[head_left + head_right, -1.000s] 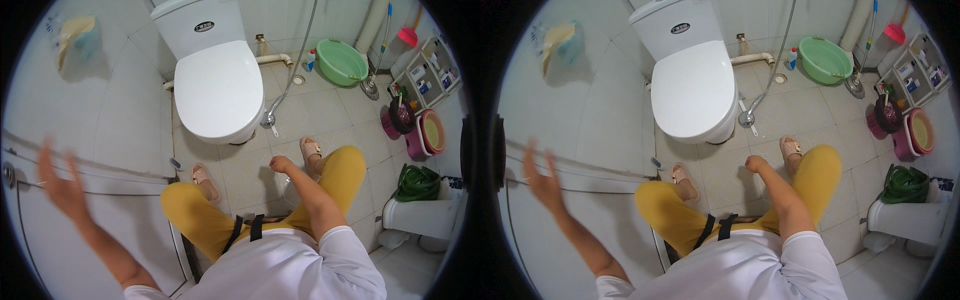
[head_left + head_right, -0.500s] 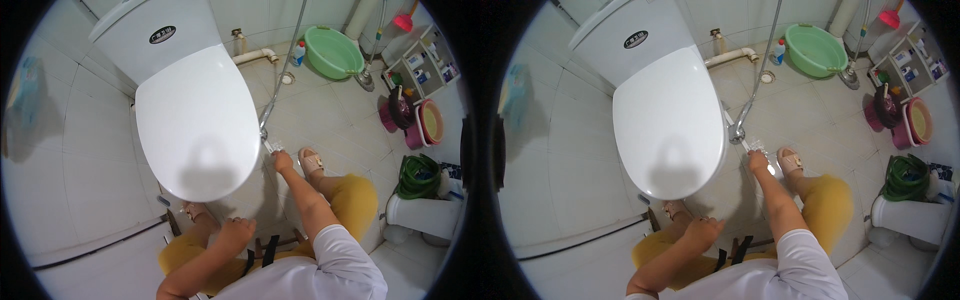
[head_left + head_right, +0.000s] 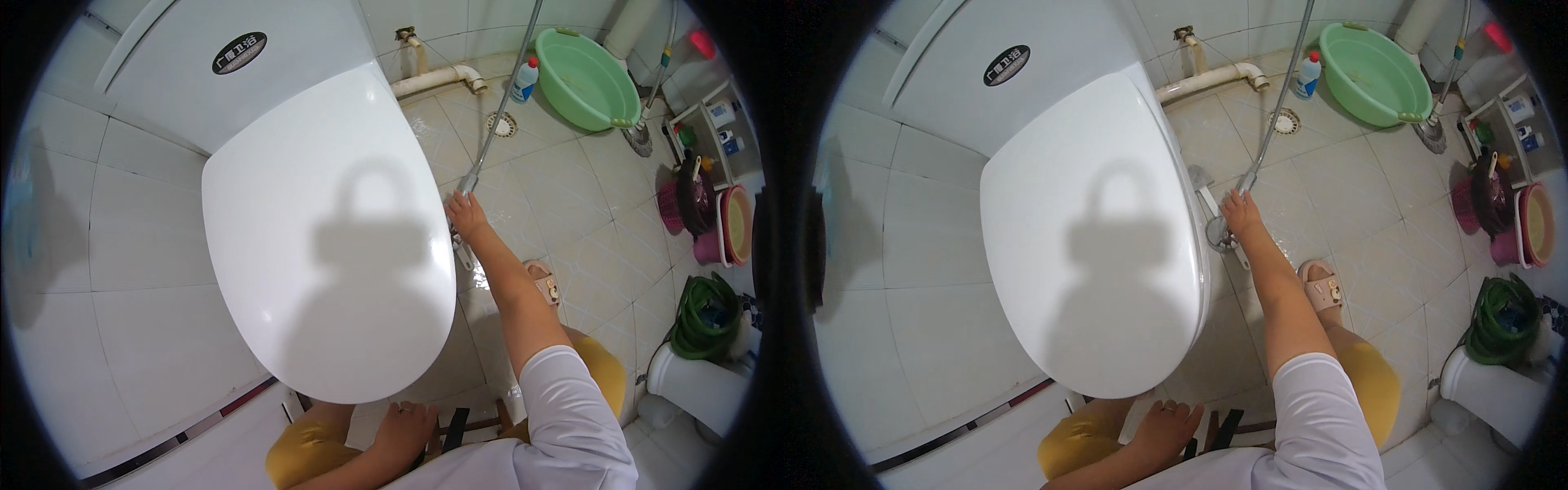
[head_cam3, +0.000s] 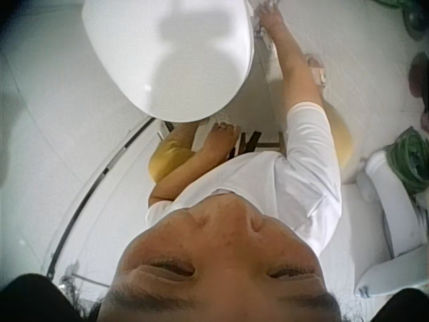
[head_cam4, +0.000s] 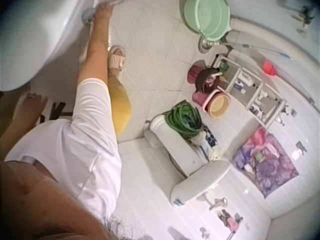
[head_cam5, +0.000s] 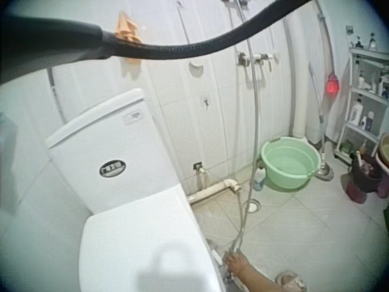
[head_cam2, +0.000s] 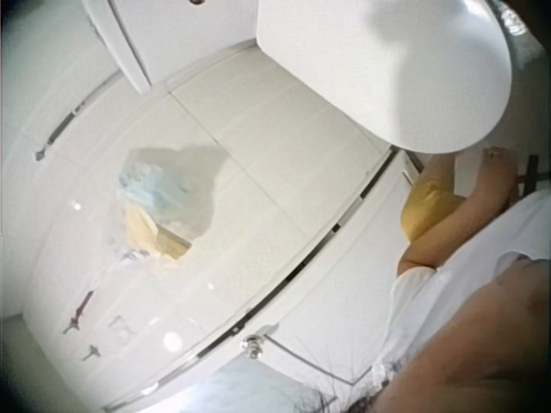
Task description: The person cleans the bathroom area by scrubbing the floor and the base of the toilet with a long-handled brush while rinsing the area with a handheld shower head.
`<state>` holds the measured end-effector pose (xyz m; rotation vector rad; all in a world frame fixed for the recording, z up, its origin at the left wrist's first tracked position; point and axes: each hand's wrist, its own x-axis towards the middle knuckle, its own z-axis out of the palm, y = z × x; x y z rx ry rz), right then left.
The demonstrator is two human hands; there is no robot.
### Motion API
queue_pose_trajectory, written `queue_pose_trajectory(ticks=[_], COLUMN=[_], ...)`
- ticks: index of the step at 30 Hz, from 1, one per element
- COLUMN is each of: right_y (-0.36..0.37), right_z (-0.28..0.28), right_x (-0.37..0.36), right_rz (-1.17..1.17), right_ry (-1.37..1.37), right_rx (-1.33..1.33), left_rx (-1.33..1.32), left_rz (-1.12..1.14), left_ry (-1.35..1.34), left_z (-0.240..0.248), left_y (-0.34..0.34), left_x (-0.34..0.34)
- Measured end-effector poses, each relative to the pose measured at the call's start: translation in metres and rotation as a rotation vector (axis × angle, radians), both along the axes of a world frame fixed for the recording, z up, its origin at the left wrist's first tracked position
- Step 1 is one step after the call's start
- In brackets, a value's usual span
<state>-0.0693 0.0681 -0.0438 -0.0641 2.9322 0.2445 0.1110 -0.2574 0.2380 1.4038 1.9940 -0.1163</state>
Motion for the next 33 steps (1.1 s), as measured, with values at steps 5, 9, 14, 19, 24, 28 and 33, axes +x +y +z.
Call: queue_pose_trajectory(ticks=[5, 9, 14, 19, 24, 28, 33], right_y=[0.021, 0.039, 0.061, 0.095, 0.113, 0.125, 0.127], right_z=[-0.007, -0.013, 0.016, 0.046, 0.083, 0.058, 0.065], right_x=[0.007, 0.027, 0.045, 0.080, 0.111, 0.139, 0.150], right_rz=[0.017, 0.065, 0.211, 0.341, 0.325, 0.216, 0.234], right_ry=[-0.037, -0.070, -0.235, -0.199, -0.142, 0.050, 0.009], right_rx=[-0.071, -0.092, -0.010, -0.025, -0.133, -0.224, -0.321], left_rx=[-0.210, -0.097, -0.256, 0.065, 0.287, 0.339, 0.259], left_rz=[0.004, 0.033, 0.105, 0.526, 0.677, 0.736, 0.734], left_ry=[-0.127, -0.134, -0.122, -0.040, 0.065, 0.169, 0.170], left_z=[0.005, -0.022, -0.088, -0.176, -0.250, -0.269, -0.286], left_y=[0.026, 0.027, 0.060, 0.150, 0.206, 0.230, 0.216], left_x=[-0.018, -0.027, -0.047, -0.065, -0.084, -0.107, -0.106])
